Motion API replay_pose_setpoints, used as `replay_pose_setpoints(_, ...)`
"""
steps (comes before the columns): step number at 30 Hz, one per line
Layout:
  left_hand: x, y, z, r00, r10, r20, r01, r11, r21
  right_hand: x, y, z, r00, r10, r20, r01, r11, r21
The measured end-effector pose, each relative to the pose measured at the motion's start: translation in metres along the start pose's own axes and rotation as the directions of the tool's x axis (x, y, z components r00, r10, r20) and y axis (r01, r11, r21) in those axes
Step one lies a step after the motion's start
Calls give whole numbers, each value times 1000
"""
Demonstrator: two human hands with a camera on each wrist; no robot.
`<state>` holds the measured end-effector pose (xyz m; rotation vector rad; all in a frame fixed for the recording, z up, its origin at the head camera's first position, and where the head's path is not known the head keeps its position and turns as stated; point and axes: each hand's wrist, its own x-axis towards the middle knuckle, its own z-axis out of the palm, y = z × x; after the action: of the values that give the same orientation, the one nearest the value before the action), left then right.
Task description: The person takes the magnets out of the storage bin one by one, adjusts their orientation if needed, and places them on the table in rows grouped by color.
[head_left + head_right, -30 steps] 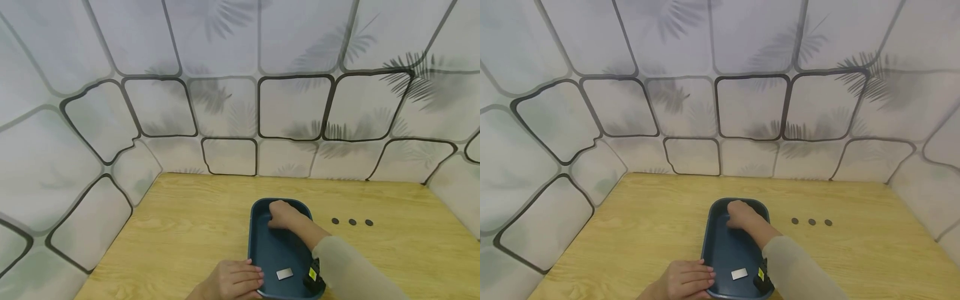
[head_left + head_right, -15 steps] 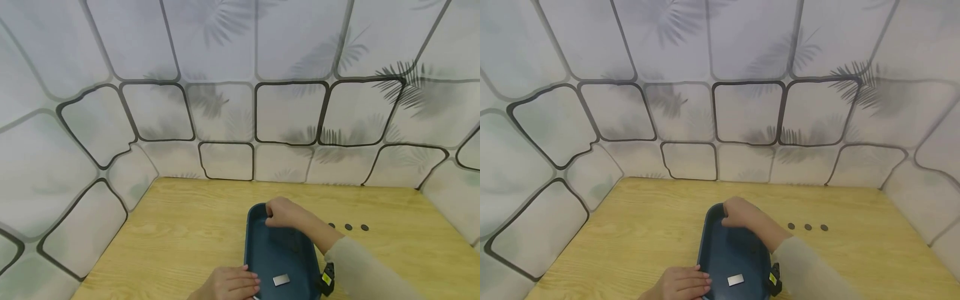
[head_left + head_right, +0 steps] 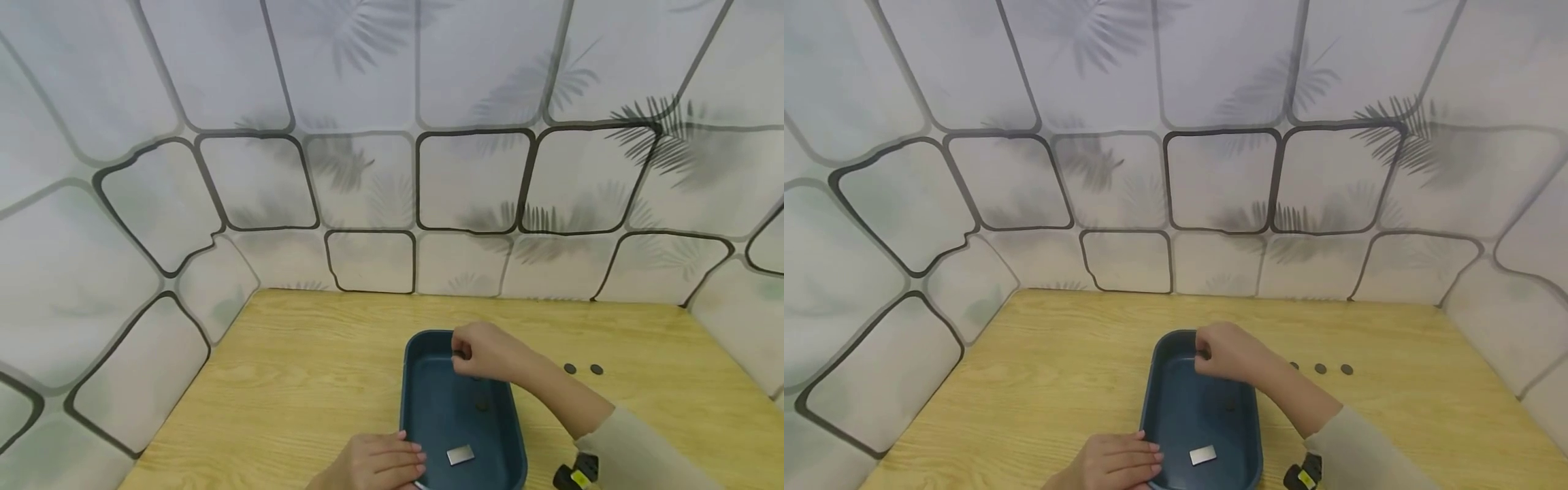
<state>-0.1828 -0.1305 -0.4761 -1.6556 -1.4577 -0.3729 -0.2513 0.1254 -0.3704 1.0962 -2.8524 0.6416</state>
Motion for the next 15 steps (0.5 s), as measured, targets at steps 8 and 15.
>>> replay_pose_setpoints(8,0,-1,2,999,26,-19,-26,1000,2,-23,17,5,999,-13,-48,12,999,-33)
replay_pose_setpoints(15,-4,-1,2,1000,15,-3,-15,1000,-18,-45,32,1,991,-45,-128,42,999,-25)
